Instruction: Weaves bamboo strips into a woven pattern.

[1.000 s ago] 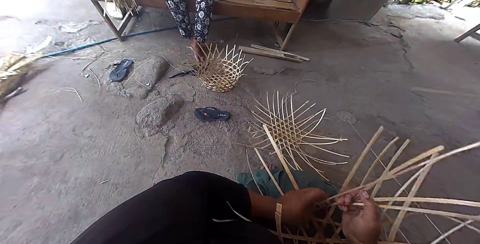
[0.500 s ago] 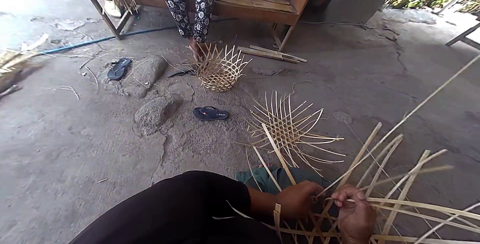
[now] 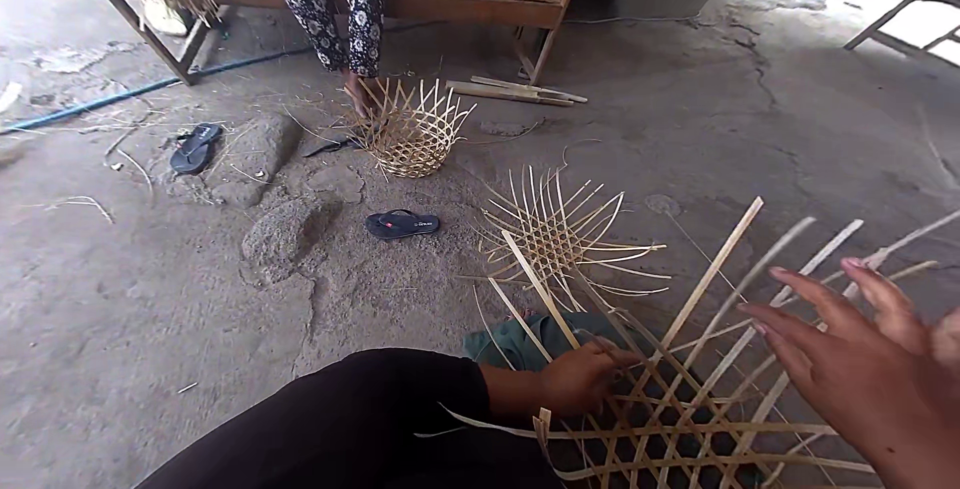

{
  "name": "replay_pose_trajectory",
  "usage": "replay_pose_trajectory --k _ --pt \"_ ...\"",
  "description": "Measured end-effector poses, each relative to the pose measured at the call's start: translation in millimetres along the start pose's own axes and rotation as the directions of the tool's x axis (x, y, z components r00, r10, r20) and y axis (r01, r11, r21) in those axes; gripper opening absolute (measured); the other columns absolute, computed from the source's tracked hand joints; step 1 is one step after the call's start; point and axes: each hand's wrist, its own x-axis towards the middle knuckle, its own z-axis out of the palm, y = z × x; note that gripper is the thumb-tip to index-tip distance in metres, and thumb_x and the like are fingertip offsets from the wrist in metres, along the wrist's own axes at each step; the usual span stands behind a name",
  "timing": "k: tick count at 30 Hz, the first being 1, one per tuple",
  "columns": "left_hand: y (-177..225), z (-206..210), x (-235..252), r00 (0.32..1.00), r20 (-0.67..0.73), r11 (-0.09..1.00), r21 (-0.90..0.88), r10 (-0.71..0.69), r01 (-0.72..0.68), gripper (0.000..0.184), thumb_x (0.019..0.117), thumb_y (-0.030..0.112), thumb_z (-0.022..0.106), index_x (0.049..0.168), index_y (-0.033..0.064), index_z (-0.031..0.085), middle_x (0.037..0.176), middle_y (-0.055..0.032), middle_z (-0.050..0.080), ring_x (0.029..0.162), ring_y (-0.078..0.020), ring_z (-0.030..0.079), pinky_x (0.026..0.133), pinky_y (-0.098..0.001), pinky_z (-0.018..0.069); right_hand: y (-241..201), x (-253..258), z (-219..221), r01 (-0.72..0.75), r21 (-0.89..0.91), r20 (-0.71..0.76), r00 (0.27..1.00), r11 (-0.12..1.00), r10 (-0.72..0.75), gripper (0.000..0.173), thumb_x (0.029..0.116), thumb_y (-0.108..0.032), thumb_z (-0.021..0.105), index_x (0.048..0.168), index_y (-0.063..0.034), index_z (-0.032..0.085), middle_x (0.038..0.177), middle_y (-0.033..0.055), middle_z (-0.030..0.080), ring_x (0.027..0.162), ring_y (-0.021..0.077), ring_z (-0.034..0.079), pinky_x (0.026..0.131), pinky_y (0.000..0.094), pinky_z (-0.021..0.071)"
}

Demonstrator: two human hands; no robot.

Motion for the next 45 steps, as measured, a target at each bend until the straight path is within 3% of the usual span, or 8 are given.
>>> replay_pose_trajectory --k 4,6,8,15,19,22,26,45 --pt "0.6 -2.3 -0.4 0.998 -0.023 0.998 0.000 -0.056 0.056 0.040 0.1056 0.006 0.047 0.145 0.0061 0.055 0.136 -0.0206 0.057 0.084 -0.0196 0.070 0.070 -0.0330 0.0604 2.9 -6.6 -9.6 0.054 -0.062 0.081 0.996 0.997 -0.049 0.021 0.1015 -0.015 0.061 0.108 -0.0091 0.080 0.107 0.0213 0.071 0.114 0.0481 0.064 0.115 0.0761 0.0252" --pt "2.3 -5.0 1.0 0.992 -0.033 0.991 -0.061 -0.122 0.120 0.040 0.1067 0.011 0.047 0.146 0.0071 0.053 0.135 -0.0180 0.058 0.079 -0.0141 0.069 0.065 -0.0291 0.0600 -4.2 -17.5 -9.9 -0.018 -0.101 0.113 0.993 0.995 0.029 0.018 0.0996 -0.012 0.065 0.113 -0.0074 0.077 0.103 0.0220 0.070 0.104 0.0458 0.066 0.102 0.0664 0.0441" --pt "2.6 -6.6 5.1 0.965 -0.003 0.954 -0.152 -0.263 0.260 0.041 0.1109 0.024 0.042 0.148 0.0094 0.051 0.126 -0.0149 0.060 0.069 -0.0122 0.067 0.061 -0.0292 0.0608 -11.7 -33.8 -2.4 -0.151 -0.115 0.134 0.977 0.982 0.166 0.018 0.1009 -0.013 0.064 0.114 -0.0071 0.074 0.102 0.0216 0.069 0.099 0.0455 0.065 0.086 0.0627 0.0494" --pt "3.3 -5.9 12.3 0.868 0.044 0.802 -0.360 -0.495 0.476 0.043 0.1140 0.028 0.031 0.146 0.0096 0.052 0.077 -0.0109 0.069 0.051 -0.0149 0.064 0.054 -0.0284 0.0586 -26.8 -119.1 56.3 -0.672 0.040 0.173 0.733 0.739 0.658 0.013 0.0988 -0.011 0.067 0.108 -0.0080 0.075 0.103 0.0194 0.069 0.101 0.0432 0.066 0.084 0.0623 0.0528" --pt "11.5 -13.9 12.2 0.875 0.065 0.842 -0.245 -0.480 0.480 0.040 0.1138 0.025 0.033 0.143 0.0112 0.057 0.099 -0.0104 0.070 0.056 -0.0140 0.065 0.057 -0.0289 0.0600 -41.5 -148.3 88.1 -0.775 0.201 0.105 0.625 0.599 0.773 0.016 0.1008 -0.016 0.065 0.111 -0.0111 0.076 0.107 0.0147 0.070 0.102 0.0339 0.068 0.090 0.0550 0.0556" --pt "22.1 -37.4 12.4 0.947 0.127 0.933 0.252 -0.296 0.258 0.032 0.1078 0.020 0.051 0.136 0.0075 0.062 0.119 -0.0123 0.066 0.078 -0.0154 0.070 0.073 -0.0346 0.0633 -54.8 -155.6 101.7 -0.784 0.274 0.005 0.580 0.557 0.814 0.019 0.1021 -0.020 0.062 0.112 -0.0124 0.076 0.106 0.0140 0.071 0.106 0.0329 0.066 0.096 0.0509 0.0523" --pt "41.6 -65.4 3.8 0.948 0.285 0.788 0.612 -0.142 -0.066 0.040 0.0891 0.021 0.080 0.126 0.0081 0.071 0.106 -0.0130 0.073 0.099 -0.0321 0.070 0.091 -0.0559 0.0556 -64.3 -159.8 116.0 -0.750 0.300 -0.147 0.575 0.590 0.805 0.020 0.1035 -0.022 0.061 0.111 -0.0132 0.077 0.103 0.0135 0.070 0.103 0.0316 0.064 0.094 0.0462 0.0508" --pt "22.3 -45.2 4.0 0.965 0.222 0.913 0.406 -0.141 0.041 0.061 0.0810 0.009 0.084 0.138 0.0080 0.064 0.098 -0.0015 0.077 0.089 -0.0063 0.074 0.084 -0.0257 0.0626 -61.7 -147.8 137.6 -0.725 0.341 -0.238 0.549 0.598 0.801 0.020 0.1039 -0.021 0.060 0.111 -0.0114 0.076 0.099 0.0147 0.068 0.098 0.0321 0.063 0.090 0.0462 0.0509"
